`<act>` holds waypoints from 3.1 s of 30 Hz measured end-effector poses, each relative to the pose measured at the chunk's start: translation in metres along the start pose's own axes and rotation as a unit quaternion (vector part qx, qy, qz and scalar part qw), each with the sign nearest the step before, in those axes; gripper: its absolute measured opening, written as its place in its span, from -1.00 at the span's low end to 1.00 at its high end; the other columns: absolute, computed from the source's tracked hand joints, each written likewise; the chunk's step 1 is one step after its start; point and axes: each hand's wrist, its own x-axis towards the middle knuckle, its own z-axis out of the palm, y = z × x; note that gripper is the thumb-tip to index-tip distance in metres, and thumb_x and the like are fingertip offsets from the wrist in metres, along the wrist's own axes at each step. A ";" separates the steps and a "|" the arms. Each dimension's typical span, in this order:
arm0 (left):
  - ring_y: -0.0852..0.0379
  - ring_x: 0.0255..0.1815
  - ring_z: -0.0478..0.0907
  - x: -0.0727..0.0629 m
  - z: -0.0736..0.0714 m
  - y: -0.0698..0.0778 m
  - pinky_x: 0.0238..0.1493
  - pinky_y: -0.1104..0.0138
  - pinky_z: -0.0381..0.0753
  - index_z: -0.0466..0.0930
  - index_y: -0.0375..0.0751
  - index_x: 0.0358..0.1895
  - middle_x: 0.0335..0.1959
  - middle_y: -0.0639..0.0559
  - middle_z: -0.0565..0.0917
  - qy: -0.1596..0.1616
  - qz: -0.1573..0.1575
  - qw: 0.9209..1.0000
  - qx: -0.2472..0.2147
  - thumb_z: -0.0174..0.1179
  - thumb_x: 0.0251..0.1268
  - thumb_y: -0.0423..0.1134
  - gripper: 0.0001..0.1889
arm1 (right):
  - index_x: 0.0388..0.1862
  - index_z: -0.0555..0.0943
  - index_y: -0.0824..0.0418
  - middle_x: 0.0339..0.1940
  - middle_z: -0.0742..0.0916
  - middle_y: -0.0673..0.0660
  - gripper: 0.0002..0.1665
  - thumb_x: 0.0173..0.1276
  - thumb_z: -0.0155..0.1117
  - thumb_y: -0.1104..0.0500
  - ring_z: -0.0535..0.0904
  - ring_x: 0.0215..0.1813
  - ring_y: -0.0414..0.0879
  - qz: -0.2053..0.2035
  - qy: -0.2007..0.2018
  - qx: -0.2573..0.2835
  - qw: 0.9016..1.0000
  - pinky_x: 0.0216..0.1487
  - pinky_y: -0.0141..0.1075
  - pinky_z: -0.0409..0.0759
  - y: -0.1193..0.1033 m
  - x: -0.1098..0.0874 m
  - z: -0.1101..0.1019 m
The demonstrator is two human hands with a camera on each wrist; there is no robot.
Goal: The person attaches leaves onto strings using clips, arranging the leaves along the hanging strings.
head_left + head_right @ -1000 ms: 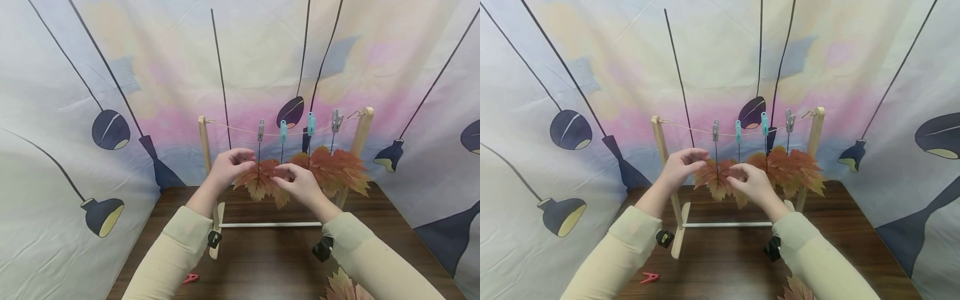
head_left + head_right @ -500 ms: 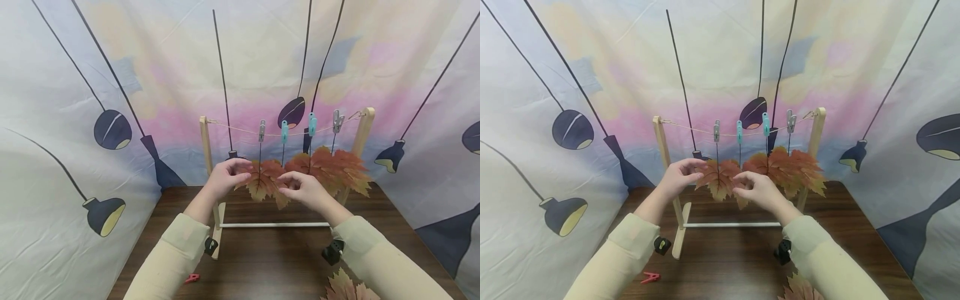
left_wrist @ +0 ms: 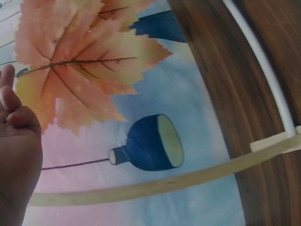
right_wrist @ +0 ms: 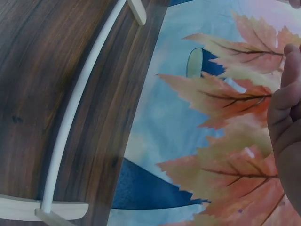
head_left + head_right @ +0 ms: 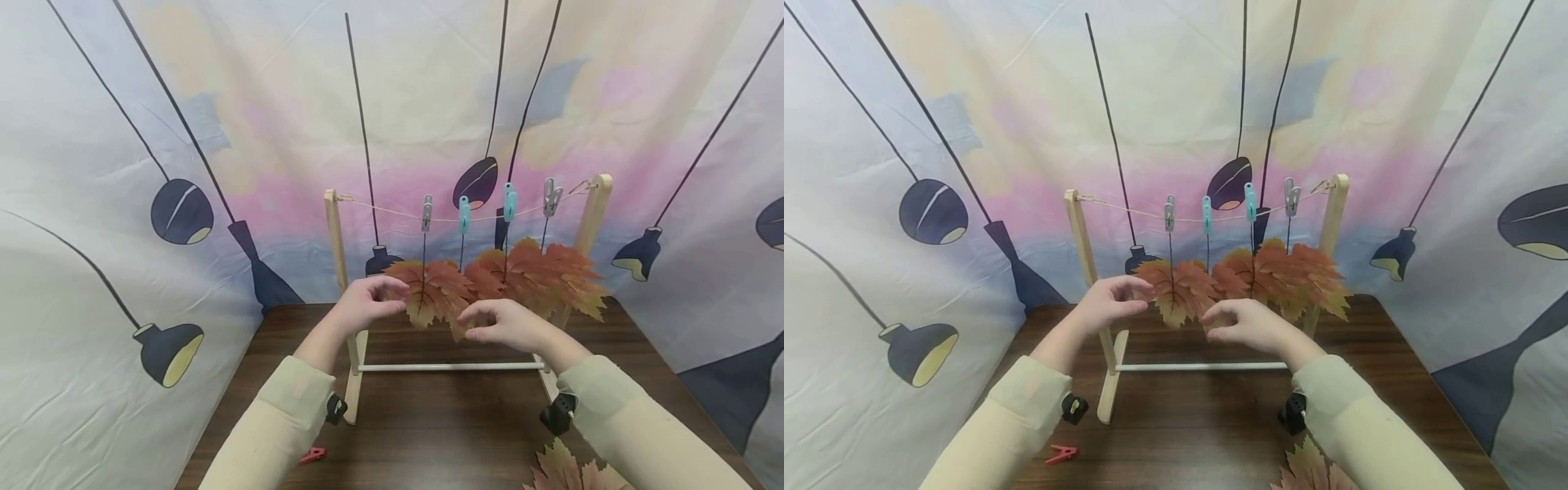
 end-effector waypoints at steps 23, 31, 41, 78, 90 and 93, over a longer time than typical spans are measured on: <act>0.10 -0.39 0.42 -0.030 0.003 -0.051 -0.36 0.31 0.46 0.62 -0.11 -0.01 -0.10 0.01 0.65 -0.040 -0.049 0.997 0.033 0.31 0.13 -0.20 -0.68 | 0.03 0.61 0.05 0.01 0.65 0.01 -0.63 0.29 0.25 -0.04 0.51 0.09 0.11 0.005 0.005 0.010 1.000 -0.09 -0.13 0.51 0.038 -0.023 0.009; 0.12 -0.40 0.42 -0.040 0.008 -0.060 -0.39 0.34 0.44 0.60 -0.17 0.03 -0.06 -0.02 0.65 -0.037 -0.044 0.998 0.027 0.31 0.14 -0.21 -0.64 | -0.02 0.63 0.02 -0.05 0.66 0.00 -0.67 0.28 0.26 -0.05 0.53 -0.08 -0.03 0.015 0.020 0.003 1.000 -0.20 -0.19 0.51 0.044 -0.029 0.018; 0.17 -0.48 0.39 -0.046 0.011 -0.068 -0.47 0.36 0.44 0.64 -0.13 -0.02 -0.13 0.06 0.65 -0.040 -0.062 0.997 0.034 0.30 0.14 -0.24 -0.70 | 0.01 0.61 0.14 -0.17 0.67 0.05 -0.64 0.30 0.25 -0.01 0.51 -0.31 -0.12 0.019 0.005 0.044 0.999 -0.30 -0.27 0.52 0.056 -0.041 0.026; 0.23 -0.57 0.29 -0.126 0.025 -0.143 -0.57 0.39 0.36 0.61 -0.19 -0.04 -0.58 0.08 0.40 -0.018 -0.129 0.990 0.045 0.33 0.11 -0.22 -0.68 | -0.10 0.58 0.35 -0.19 0.69 0.10 -0.74 0.32 0.22 0.20 0.58 -0.18 -0.25 -0.008 -0.095 0.140 0.986 -0.25 -0.35 0.56 0.130 -0.102 0.063; -0.08 -0.10 0.45 -0.148 0.026 -0.166 -0.17 0.18 0.42 0.55 -0.19 -0.05 -0.04 -0.06 0.59 -0.033 -0.138 0.987 0.080 0.38 0.01 -0.24 -0.61 | -0.13 0.58 0.39 -0.23 0.68 0.23 -0.75 0.28 0.26 0.24 0.59 -0.21 -0.12 0.065 -0.136 0.192 0.970 -0.25 -0.36 0.53 0.150 -0.114 0.079; -0.01 -0.28 0.44 -0.153 0.025 -0.169 -0.31 0.25 0.42 0.53 -0.20 -0.03 -0.03 -0.09 0.56 -0.033 -0.153 0.985 0.074 0.40 -0.02 -0.24 -0.57 | -0.13 0.59 0.37 -0.23 0.68 0.24 -0.75 0.27 0.27 0.24 0.57 -0.20 -0.12 0.072 -0.134 0.192 0.969 -0.22 -0.38 0.50 0.154 -0.117 0.081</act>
